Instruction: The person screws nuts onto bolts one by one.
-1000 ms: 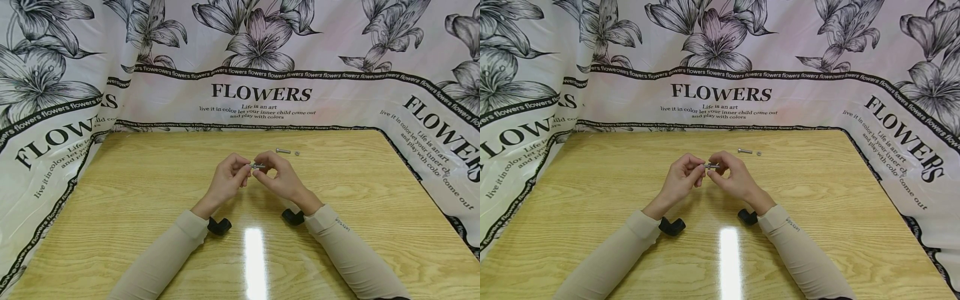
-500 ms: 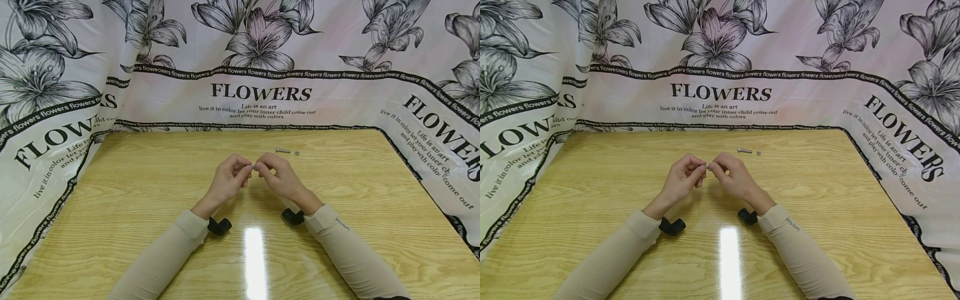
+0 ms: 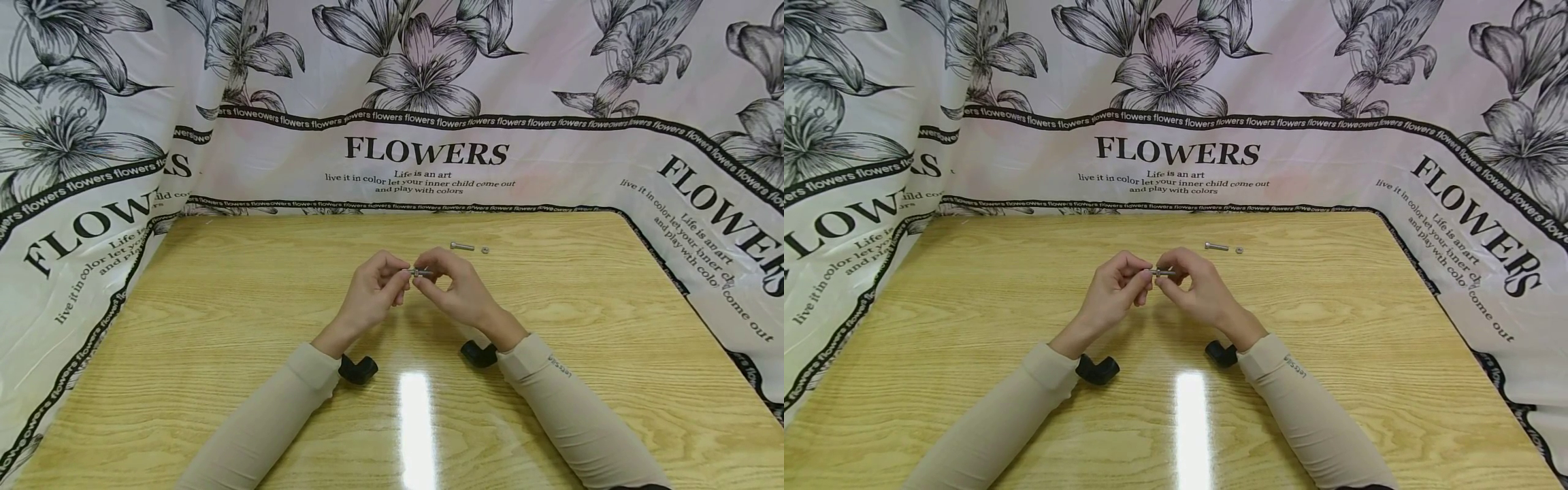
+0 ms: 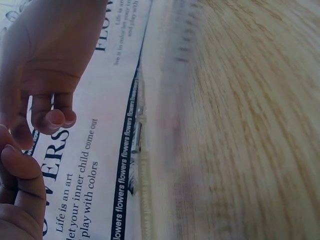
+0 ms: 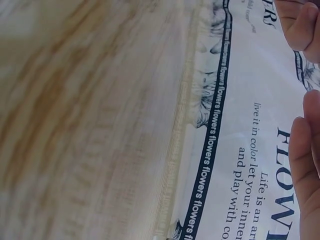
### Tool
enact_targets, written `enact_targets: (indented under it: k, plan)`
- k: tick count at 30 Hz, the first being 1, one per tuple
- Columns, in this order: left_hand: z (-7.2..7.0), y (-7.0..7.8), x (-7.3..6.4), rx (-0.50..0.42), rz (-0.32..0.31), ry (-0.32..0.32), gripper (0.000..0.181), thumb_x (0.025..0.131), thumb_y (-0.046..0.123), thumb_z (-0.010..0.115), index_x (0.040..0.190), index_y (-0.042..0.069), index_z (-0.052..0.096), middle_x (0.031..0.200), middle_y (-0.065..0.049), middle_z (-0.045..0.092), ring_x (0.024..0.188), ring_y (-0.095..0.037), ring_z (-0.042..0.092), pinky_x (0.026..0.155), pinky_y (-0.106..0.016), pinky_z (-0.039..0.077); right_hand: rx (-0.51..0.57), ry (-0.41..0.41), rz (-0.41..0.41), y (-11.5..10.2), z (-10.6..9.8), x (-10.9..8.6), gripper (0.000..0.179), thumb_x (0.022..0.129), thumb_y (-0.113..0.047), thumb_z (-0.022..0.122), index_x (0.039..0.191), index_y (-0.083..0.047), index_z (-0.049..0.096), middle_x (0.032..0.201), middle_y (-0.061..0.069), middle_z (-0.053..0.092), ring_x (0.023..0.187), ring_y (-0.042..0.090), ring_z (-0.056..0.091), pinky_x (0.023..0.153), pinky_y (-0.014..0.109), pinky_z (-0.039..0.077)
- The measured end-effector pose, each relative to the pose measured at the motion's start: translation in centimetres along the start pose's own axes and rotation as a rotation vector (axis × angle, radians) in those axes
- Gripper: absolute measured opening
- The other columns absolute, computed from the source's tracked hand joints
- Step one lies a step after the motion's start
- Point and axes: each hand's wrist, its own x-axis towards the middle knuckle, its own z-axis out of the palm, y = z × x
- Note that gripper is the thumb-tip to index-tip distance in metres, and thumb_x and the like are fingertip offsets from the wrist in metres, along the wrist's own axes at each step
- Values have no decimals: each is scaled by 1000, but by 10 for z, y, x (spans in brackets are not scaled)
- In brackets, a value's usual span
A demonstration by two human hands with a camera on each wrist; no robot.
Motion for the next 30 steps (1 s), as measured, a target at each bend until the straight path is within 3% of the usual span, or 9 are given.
enact_targets:
  k: [3,7,12,16,24,30]
  plan:
    - [0,0,0,-1,11,-3,11,97,-4,50,105,-10,53,82,-30,57,55,-25,49,49,-21,39,-15,-6,-14,-15,-3,3,8,92,3,60,94,-4,63,87,9,61,77,16,56,71,29,48]
    - [0,-1,0,5,22,-10,10,97,-4,50,104,-10,53,79,-21,59,55,-27,49,48,-22,39,-36,-22,8,-26,-5,5,15,94,6,53,87,-4,62,79,14,58,73,16,53,69,29,46]
    - [0,-1,0,8,21,0,10,97,-4,50,104,-9,54,78,-17,59,55,-30,49,48,-22,39,-29,-28,68,-29,-6,4,7,94,2,55,98,1,61,89,14,62,78,20,57,72,34,49]
    - [0,-1,0,8,10,1,10,97,-4,50,105,-9,53,79,-15,59,56,-26,50,48,-22,39,-2,-27,91,-30,-6,3,20,90,2,63,108,6,56,101,14,62,87,25,61,77,39,52]
    - [0,0,0,7,-2,-6,12,97,-3,50,106,-9,53,82,-25,58,56,-25,50,49,-21,39,1,-16,29,-30,-5,3,15,88,6,63,102,3,58,94,13,62,82,22,60,73,37,51]
    - [0,0,0,7,6,-4,12,97,-2,49,106,-10,53,83,-33,56,56,-26,50,49,-22,39,-16,-24,21,-29,-5,4,8,93,5,57,94,-1,62,86,13,61,75,16,56,69,32,49]
